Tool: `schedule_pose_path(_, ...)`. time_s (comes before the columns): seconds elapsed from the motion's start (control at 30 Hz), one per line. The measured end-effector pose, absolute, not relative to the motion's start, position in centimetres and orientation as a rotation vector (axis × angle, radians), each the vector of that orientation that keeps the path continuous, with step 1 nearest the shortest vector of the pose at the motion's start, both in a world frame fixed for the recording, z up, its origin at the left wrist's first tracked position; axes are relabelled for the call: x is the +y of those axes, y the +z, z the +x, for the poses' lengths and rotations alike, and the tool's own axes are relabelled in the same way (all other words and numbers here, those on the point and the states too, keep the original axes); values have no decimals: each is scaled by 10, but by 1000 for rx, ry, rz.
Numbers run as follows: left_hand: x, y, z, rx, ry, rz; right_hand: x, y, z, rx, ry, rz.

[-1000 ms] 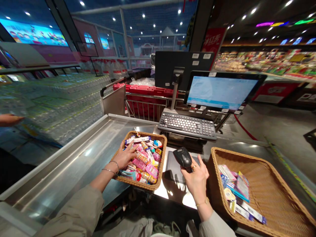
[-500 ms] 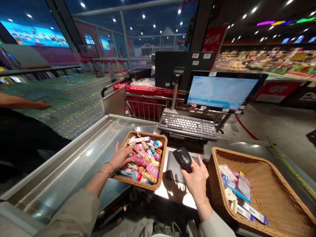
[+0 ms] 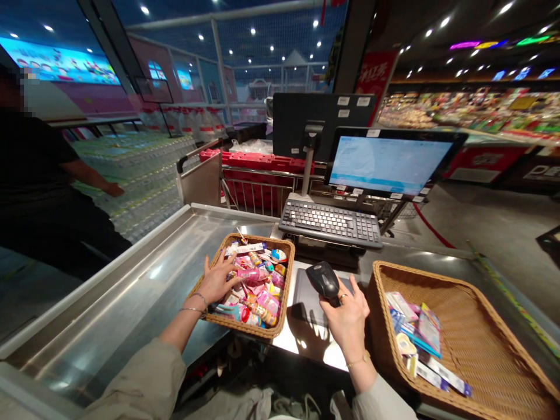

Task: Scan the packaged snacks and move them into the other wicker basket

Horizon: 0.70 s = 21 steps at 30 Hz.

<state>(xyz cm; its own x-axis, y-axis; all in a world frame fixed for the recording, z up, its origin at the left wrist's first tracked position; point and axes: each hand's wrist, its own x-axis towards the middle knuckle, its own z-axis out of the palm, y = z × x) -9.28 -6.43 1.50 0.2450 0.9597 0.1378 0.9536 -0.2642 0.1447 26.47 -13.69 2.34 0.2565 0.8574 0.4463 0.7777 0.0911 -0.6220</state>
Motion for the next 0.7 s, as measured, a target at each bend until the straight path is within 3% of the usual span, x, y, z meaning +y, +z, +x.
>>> schedule_pose_path(0.7,-60,33,-56,1831,639,2576,-138,33,269,-1503,178,-1702)
